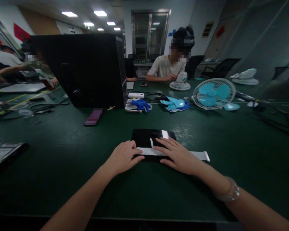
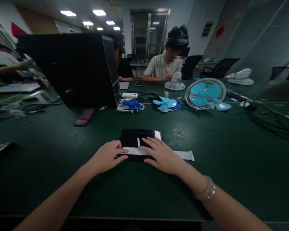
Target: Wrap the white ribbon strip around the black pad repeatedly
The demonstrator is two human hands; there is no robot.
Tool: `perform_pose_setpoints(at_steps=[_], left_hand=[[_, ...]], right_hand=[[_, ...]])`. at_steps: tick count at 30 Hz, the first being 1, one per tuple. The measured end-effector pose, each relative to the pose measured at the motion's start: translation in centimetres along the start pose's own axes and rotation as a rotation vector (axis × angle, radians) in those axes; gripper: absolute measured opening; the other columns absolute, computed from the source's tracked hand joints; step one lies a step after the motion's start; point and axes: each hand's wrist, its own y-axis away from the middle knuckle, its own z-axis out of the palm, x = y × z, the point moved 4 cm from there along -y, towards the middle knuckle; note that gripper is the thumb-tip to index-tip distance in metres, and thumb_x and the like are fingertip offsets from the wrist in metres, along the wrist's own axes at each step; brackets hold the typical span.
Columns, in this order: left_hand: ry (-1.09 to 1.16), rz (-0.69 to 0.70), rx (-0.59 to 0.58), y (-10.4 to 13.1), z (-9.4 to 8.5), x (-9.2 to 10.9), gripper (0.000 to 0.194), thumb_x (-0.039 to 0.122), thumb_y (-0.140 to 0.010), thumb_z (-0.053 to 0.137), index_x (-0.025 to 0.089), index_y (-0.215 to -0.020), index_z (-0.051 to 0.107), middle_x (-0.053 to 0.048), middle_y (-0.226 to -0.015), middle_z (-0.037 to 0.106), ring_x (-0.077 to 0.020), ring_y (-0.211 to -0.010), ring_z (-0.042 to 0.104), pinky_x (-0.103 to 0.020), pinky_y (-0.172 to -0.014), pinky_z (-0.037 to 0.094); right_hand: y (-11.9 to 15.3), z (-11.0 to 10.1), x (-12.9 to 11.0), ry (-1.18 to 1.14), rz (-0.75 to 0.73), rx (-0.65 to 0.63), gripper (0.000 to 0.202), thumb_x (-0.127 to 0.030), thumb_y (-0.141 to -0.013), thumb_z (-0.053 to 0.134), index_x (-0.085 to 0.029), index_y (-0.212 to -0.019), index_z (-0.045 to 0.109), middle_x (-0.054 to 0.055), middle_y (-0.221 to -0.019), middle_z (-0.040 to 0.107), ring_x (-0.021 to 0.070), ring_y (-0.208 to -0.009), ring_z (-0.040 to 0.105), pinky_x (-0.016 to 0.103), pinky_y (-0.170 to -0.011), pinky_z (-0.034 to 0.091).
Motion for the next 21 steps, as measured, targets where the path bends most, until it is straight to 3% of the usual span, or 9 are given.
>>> perform_pose_setpoints(at_steps=[8, 15, 21], left_hand=[[0.037, -0.103, 0.031, 0.0, -0.5, -0.2, 0.048, 0.054, -0.094, 0.035, 0.026, -0.119, 0.065, -0.007, -0.108, 0.058, -0.0234, -0.095, 0.053, -0.035, -0.078, 0.042], [0.214, -0.279, 0.189, 0.0, -0.7, -1.7, 0.047, 0.049, -0.096, 0.031, 0.023, -0.114, 0.066, -0.007, -0.112, 0.060, -0.0245, -0.102, 0.056, -0.038, -0.083, 0.046], [0.458, -0.276, 0.331, -0.3, -0.6, -2.9, 0.041, 0.043, -0.097, 0.035, 0.021, -0.108, 0.068, -0.007, -0.112, 0.062, -0.0224, -0.109, 0.057, -0.038, -0.096, 0.043]], right_hand=[[0.2, 0.5, 1.0, -0.050, 0.076, -0.049, 0.072, -0.058, -0.089, 0.049, -0.029, -0.150, 0.027, 0.006, -0.156, 0.024, 0.0281, -0.142, 0.022, 0.056, -0.115, 0.019], [0.8, 0.8, 1.6, -0.065, 0.111, -0.135, 0.082, -0.055, -0.087, 0.051, -0.026, -0.154, 0.014, 0.011, -0.158, 0.014, 0.0320, -0.143, 0.016, 0.059, -0.114, 0.015], [1.4, 1.0, 3.5, -0.049, 0.204, -0.177, 0.094, -0.065, -0.081, 0.055, -0.025, -0.154, 0.013, 0.013, -0.158, 0.009, 0.0370, -0.142, 0.013, 0.061, -0.112, 0.019]])
